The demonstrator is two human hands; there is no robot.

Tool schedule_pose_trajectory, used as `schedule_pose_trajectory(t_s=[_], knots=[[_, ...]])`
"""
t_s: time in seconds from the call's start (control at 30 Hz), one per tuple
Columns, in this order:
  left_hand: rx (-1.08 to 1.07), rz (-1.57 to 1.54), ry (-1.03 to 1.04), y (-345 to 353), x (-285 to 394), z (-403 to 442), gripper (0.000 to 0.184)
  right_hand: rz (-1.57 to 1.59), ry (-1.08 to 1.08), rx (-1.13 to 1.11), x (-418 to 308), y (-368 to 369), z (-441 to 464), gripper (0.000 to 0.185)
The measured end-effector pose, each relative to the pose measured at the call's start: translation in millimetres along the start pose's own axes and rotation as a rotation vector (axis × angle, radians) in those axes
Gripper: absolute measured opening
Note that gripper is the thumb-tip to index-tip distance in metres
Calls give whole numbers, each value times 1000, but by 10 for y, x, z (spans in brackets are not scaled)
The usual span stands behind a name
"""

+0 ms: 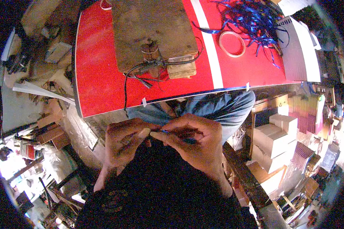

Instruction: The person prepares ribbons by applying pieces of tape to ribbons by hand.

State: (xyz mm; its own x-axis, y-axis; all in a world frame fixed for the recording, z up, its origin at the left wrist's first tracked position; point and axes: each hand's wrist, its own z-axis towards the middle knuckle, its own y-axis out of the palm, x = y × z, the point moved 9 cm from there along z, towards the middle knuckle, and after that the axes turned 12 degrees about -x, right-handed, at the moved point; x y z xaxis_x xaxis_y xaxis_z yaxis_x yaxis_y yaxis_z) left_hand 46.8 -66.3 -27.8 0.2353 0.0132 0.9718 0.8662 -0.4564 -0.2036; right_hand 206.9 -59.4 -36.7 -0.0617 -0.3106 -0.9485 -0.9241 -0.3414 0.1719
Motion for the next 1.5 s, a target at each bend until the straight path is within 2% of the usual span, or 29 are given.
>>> schedule_pose_trajectory(t_s=[0.07,0.17,0.2,0.23,0.27,0.3,0.37,0.43,0.5,0.6,0.73,0.83,0.9,0.97,1.0,1.07,1.1,1.13,1.2,1.27,1.33,1.4,1.43,1.47,1.5], knots=[[-72,-106,-27,28,-5,22,24,18,2,-17,7,-21,12,16],[-101,-48,44,42,-20,42,23,6,6,-63,75,-55,20,17],[-102,-47,43,69,-42,38,23,-25,7,-91,92,-50,18,20],[-36,-181,5,54,-114,28,18,-24,7,-89,94,-62,12,20],[31,-315,-33,28,-183,17,15,38,35,-98,129,-63,8,25],[30,-313,-33,10,-168,16,15,101,63,-107,163,-61,4,31],[-100,-281,-65,75,-136,29,22,64,16,-123,51,-90,-25,35],[-95,-292,-61,86,-171,38,22,26,-29,-138,-62,-93,-71,39],[-98,-304,-57,113,-175,54,22,-89,38,-63,-59,-170,-131,39],[-120,-291,-55,155,-160,81,24,-174,12,-89,-30,-246,-122,33],[-135,-263,-88,188,-180,80,28,-124,63,-62,-50,-267,-105,25],[-138,-189,-123,204,-166,79,27,-304,32,-12,-154,-249,-88,22],[-169,-158,-124,256,-132,117,25,-286,58,-105,-5,-228,-90,16],[-107,-41,-221,241,-169,146,16,-259,4,-29,89,-322,-100,14],[-134,-51,-200,293,-191,183,16,-212,-58,1,130,-381,-103,12],[60,184,-146,134,-201,208,9,-240,-62,101,309,-681,-86,9],[84,222,-281,55,-334,156,11,-209,-126,261,346,-987,-134,11],[79,220,-270,23,-374,148,11,-174,-191,415,338,-1276,-208,12],[184,297,-172,-121,-405,97,11,-248,-10,673,401,-1787,-350,20],[193,373,-147,-200,-452,64,11,-369,-60,798,344,-2093,-389,23],[242,301,-356,-298,-647,-17,11,-398,-42,840,441,-2292,-371,25],[271,308,-377,-323,-723,-48,11,-547,-112,867,382,-2317,-338,28],[266,359,-347,-320,-696,-24,12,-647,-150,887,332,-2292,-311,24],[264,414,-323,-324,-677,-16,12,-482,-156,903,419,-2307,-325,14],[304,338,-326,-332,-753,-56,13,-498,-255,883,402,-2299,-334,12]])
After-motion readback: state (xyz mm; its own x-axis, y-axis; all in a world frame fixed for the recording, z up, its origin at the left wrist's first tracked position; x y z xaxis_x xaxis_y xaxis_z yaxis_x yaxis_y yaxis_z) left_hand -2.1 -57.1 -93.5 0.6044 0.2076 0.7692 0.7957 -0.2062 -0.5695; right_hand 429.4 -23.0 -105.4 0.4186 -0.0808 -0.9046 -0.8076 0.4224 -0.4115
